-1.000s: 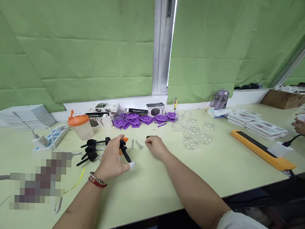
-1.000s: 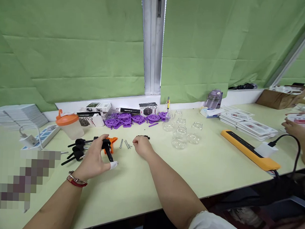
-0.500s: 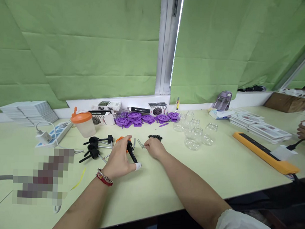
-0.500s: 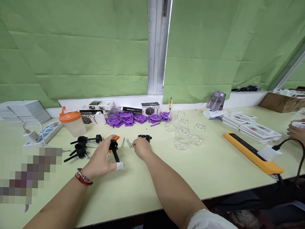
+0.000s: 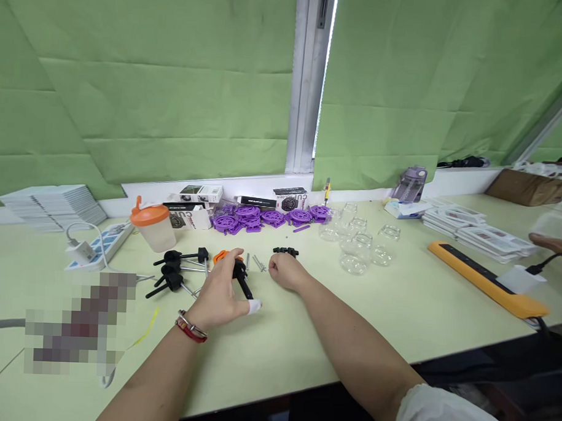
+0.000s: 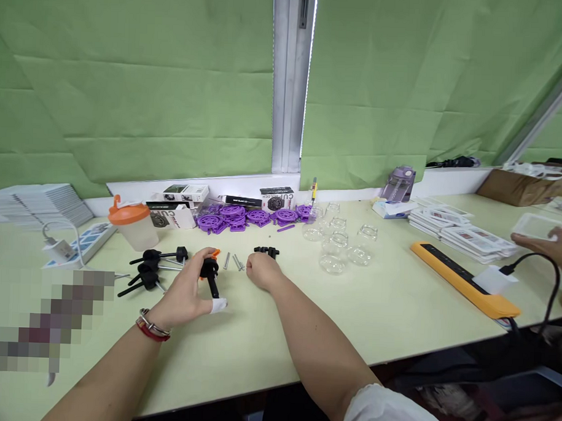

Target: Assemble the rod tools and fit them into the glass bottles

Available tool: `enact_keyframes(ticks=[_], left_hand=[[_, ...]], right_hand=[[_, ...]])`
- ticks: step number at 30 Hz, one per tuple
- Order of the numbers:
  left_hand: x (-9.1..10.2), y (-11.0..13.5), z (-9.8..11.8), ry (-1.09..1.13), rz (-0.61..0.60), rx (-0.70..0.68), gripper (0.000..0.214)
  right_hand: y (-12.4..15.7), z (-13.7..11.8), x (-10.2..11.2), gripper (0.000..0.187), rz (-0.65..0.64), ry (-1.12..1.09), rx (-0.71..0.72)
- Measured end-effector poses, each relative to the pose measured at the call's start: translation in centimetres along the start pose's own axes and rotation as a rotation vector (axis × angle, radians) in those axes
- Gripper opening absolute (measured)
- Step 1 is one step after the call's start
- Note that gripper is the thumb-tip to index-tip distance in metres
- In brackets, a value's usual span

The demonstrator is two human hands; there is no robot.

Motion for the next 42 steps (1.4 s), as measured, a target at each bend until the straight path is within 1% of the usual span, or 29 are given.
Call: enact_keyframes(ticks=[2, 3, 4, 6, 8, 9, 11, 13, 15, 18, 20, 22, 26, 29, 32, 36, 42], left_hand=[[0.0, 0.1, 0.1, 0.011, -0.001, -0.005, 0.096], [-0.1, 0.1, 0.1, 0.018, -0.004, -0.006, 0.095], [-0.1, 0.1, 0.1, 0.026, -0.009, -0.006, 0.095], [-0.2, 0.1, 0.0, 0.046, -0.024, -0.004, 0.094], [-0.2, 0.1, -0.1, 0.071, -0.031, -0.008, 0.094], [-0.1, 0.1, -0.1, 0.082, -0.033, -0.013, 0.094], [0.0, 0.1, -0.2, 0.097, -0.036, -0.018, 0.093], [0.0, 0.1, -0.2, 0.104, -0.038, -0.021, 0.093], [0.0, 0.1, -0.3, 0.107, -0.043, -0.022, 0.093], [-0.2, 0.1, -0.4, 0.127, -0.062, -0.031, 0.094], [-0.4, 0.1, -0.5, 0.152, -0.081, -0.041, 0.095], [-0.5, 0.2, -0.6, 0.172, -0.107, -0.046, 0.096], [-0.6, 0.2, -0.4, 0.224, -0.165, -0.054, 0.094], [-0.6, 0.2, -0.1, 0.271, -0.206, -0.048, 0.091], [-0.6, 0.2, -0.1, 0.286, -0.248, -0.028, 0.091], [-0.7, 0.4, 0.3, 0.311, -0.321, -0.041, 0.091], [-0.8, 0.5, 1.1, 0.301, -0.396, -0.055, 0.090]], right_hand=[[0.4, -0.3, 0.5, 0.008, 0.002, -0.062, 0.005], [0.7, -0.6, 0.8, 0.008, 0.003, -0.132, 0.008], [0.9, -1.0, 1.0, 0.008, 0.005, -0.236, 0.015], [1.6, -2.1, 1.4, 0.006, 0.003, -0.525, 0.044], [2.2, -3.5, 1.6, 0.010, -0.025, -0.788, 0.097], [2.4, -4.2, 1.5, 0.013, -0.058, -0.857, 0.120], [2.9, -5.1, 0.9, 0.017, -0.143, -0.917, 0.144], [3.2, -5.6, 0.3, 0.017, -0.218, -0.931, 0.145], [3.4, -5.7, -0.1, 0.018, -0.257, -0.934, 0.145], [3.7, -5.8, -0.2, 0.016, -0.276, -0.887, 0.165], [4.0, -6.3, 0.0, 0.014, -0.274, -0.782, 0.223], [4.3, -7.1, 0.5, 0.013, -0.249, -0.620, 0.338], [5.0, -8.7, 1.5, 0.015, -0.158, -0.313, 0.591], [5.3, -9.2, 1.9, 0.012, -0.117, -0.181, 0.689], [5.4, -9.2, 2.1, 0.010, -0.112, -0.094, 0.736], [5.7, -9.3, 1.8, 0.009, -0.120, -0.003, 0.777], [5.9, -9.6, 1.2, 0.012, -0.133, 0.033, 0.818]])
Point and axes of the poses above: each hand's wrist, its own y-axis away from the middle knuckle, its own x-axis out of the back of the hand, z = x × y, the point moved 6 cm from there along -y, towards the middle knuckle, and after that the axes turned 10 degrees about -y, right-handed, at the moved point
